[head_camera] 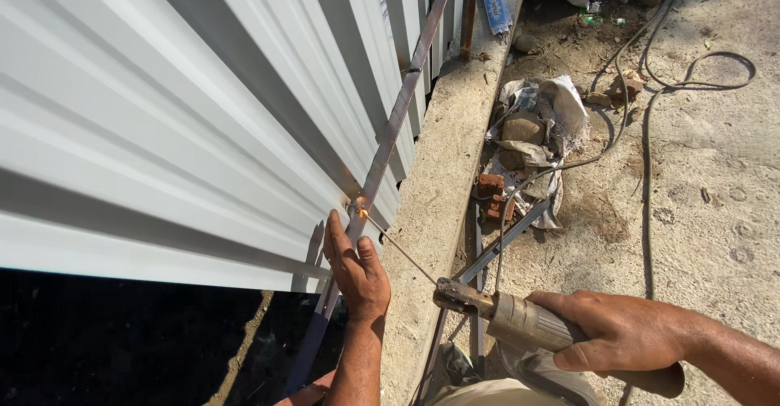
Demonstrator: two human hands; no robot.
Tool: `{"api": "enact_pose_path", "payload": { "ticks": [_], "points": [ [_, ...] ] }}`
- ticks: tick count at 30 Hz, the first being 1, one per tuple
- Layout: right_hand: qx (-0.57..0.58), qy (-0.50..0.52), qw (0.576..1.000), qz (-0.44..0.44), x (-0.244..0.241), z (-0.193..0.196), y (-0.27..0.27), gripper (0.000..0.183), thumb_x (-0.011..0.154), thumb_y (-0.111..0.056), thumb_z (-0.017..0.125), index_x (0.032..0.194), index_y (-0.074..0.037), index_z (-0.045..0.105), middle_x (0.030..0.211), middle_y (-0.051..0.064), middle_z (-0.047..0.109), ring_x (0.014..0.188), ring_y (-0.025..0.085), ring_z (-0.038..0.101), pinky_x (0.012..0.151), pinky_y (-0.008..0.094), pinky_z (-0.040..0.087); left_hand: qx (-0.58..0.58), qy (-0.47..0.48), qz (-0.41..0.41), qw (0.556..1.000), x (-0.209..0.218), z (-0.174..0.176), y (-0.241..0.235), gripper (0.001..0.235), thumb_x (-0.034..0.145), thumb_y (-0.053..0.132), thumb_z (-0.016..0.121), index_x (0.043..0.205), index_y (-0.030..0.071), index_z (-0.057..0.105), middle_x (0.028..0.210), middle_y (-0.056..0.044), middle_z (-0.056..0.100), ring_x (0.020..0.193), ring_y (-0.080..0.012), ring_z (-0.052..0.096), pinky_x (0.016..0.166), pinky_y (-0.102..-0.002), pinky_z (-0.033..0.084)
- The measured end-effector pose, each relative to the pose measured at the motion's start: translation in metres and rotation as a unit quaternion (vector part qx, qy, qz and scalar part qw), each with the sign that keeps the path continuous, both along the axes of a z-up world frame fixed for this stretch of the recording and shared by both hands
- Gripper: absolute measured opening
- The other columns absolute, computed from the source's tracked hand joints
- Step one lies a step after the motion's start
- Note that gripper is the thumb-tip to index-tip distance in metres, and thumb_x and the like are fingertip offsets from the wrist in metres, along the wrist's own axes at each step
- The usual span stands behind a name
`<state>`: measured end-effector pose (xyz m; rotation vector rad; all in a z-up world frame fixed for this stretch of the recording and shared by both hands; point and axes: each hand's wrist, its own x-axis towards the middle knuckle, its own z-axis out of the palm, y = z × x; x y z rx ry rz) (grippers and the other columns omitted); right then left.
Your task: The person welds a metal strip to a corrugated metal fence using a welding electrode holder.
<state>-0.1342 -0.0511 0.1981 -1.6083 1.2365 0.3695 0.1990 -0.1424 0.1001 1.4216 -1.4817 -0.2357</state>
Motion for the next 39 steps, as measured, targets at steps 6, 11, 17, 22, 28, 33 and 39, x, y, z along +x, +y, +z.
{"api": "enact_pose_path", "payload": {
  "ticks": [6,11,17,22,28,33,39],
  "points": [
    [0.038,0.027,0.973,-0.226,-0.064,0.0,-0.024,0.097,0.071,-0.054,0.073,0.154,-0.037,0.026,0.149,-0.011,0.051,0.128,0.011,0.061,0.105,0.031,0.049,-0.01,0.01,0.024,1.0,-0.012,0.001,-0.006,0.071,0.103,0.052,0.026,0.146,-0.003,0.035,0.147,-0.026,0.043,0.14,-0.0399,0.036,0.116,-0.049,0.029],
    [0.04,-0.166,0.847,-0.503,-0.102,-0.009,-0.078,0.086,0.076,-0.007,0.071,0.155,-0.018,0.038,0.09,0.024,0.061,0.075,0.034,0.061,0.064,0.044,0.05,-0.015,0.01,0.037,0.999,-0.048,-0.004,-0.026,0.065,0.104,0.047,0.03,0.145,-0.003,0.037,0.145,-0.025,0.046,0.136,-0.0397,0.041,0.114,-0.048,0.033],
    [0.027,-0.281,0.755,-0.593,-0.163,-0.086,-0.161,0.078,0.083,-0.002,0.062,0.154,-0.022,0.037,0.104,0.02,0.054,0.081,0.029,0.054,0.066,0.041,0.046,0.017,0.025,0.071,0.997,-0.125,-0.028,-0.056,0.066,0.102,0.048,0.03,0.145,-0.001,0.039,0.146,-0.022,0.047,0.138,-0.0371,0.039,0.115,-0.047,0.03],
    [0.041,-0.216,0.746,-0.629,-0.254,-0.173,-0.234,0.066,0.091,-0.001,0.061,0.151,-0.013,0.037,0.093,0.022,0.057,0.071,0.028,0.05,0.056,0.04,0.041,0.101,0.056,0.18,0.977,-0.218,-0.064,-0.077,0.066,0.097,0.049,0.033,0.142,0.002,0.045,0.14,-0.02,0.052,0.129,-0.0335,0.048,0.104,-0.043,0.039],
    [0.143,-0.283,0.669,-0.672,-0.35,-0.159,-0.308,0.089,0.086,0.002,0.061,0.158,-0.033,0.023,0.104,0.023,0.059,0.081,0.028,0.054,0.061,0.038,0.042,0.205,0.108,0.248,0.941,-0.334,-0.063,-0.096,0.08,0.09,0.06,0.027,0.145,0.005,0.046,0.136,-0.016,0.058,0.123,-0.0311,0.056,0.095,-0.043,0.045],
    [0.13,-0.257,0.684,-0.67,-0.381,-0.193,-0.346,0.062,0.09,0.003,0.059,0.147,-0.013,0.04,0.089,0.019,0.055,0.07,0.025,0.051,0.053,0.034,0.043,0.204,0.11,0.261,0.937,-0.322,-0.096,-0.102,0.08,0.088,0.057,0.034,0.146,0.002,0.044,0.135,-0.02,0.057,0.114,-0.0333,0.06,0.093,-0.044,0.046],
    [0.04,-0.326,0.707,-0.626,-0.392,-0.206,-0.421,0.079,0.082,0.0,0.065,0.151,-0.016,0.032,0.096,0.024,0.061,0.075,0.03,0.061,0.059,0.039,0.05,0.199,0.037,0.319,0.926,-0.308,-0.154,-0.085,0.069,0.095,0.05,0.036,0.144,0.003,0.05,0.127,-0.013,0.064,0.107,-0.0291,0.062,0.091,-0.038,0.047]
  ]
}}
